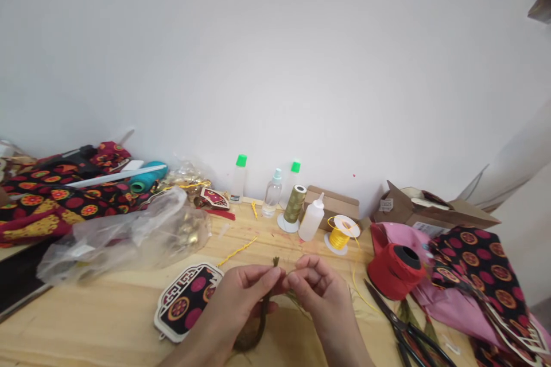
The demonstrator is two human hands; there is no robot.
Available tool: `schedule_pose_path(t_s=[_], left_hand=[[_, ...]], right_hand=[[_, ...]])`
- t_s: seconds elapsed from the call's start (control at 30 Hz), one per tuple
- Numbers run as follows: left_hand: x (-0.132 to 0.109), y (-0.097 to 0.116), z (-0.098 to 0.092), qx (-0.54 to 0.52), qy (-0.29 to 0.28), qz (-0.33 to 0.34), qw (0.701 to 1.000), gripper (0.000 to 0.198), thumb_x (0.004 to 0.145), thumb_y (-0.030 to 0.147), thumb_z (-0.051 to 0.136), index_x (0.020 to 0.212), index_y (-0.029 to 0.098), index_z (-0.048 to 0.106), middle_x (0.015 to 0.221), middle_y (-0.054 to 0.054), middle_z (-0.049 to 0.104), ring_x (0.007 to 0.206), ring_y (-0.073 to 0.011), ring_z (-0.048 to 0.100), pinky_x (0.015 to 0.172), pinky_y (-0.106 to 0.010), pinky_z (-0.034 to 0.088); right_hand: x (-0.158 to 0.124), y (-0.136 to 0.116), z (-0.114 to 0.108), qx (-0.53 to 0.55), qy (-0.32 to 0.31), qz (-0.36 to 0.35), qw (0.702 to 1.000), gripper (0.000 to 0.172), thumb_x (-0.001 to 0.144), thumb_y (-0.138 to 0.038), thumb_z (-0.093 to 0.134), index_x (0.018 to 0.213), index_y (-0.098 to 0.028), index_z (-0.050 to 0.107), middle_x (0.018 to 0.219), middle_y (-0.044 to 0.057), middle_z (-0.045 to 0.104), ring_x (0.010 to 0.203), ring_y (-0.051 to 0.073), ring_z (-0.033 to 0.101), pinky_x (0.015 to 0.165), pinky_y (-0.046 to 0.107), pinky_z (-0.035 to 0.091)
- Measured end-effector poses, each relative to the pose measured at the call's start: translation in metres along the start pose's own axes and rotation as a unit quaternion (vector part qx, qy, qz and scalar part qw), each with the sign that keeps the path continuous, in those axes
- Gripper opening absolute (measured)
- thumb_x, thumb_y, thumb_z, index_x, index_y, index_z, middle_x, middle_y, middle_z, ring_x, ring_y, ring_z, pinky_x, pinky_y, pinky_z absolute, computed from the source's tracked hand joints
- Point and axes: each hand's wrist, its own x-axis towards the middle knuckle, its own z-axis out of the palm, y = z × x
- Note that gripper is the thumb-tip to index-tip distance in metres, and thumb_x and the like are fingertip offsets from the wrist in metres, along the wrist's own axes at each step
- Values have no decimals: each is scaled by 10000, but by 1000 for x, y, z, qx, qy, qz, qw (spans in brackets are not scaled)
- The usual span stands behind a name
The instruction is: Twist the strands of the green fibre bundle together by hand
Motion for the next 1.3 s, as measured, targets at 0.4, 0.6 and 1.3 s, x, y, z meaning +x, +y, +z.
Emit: schedule_pose_path(t_s=[0.4,0.6,1.3], left_hand=[[-2,-6,10,-78,17,-12,997,245,614,336,650,767,152,703,693,-70,669,629,-126,533,565,-209,387],[-2,-8,10,-96,10,-23,995,277,603,350,657,777,138,698,658,-65,651,622,-132,531,583,-229,389],[-6,1,9,-78,34,-10,996,218,595,326,669,690,132,691,629,-50,647,605,-113,551,495,-177,385]], right_hand=[[-8,2,3,-388,66,-194,899,110,722,-207,530,687,-197,426,543,-26,552,416,90,428,391,182,327],[-10,6,1,-493,52,-273,824,119,716,-152,509,636,-195,432,516,-45,468,430,90,429,413,179,337],[-1,-9,-4,-146,60,-78,984,139,610,-292,677,715,-201,680,590,-14,525,536,111,441,506,223,381]])
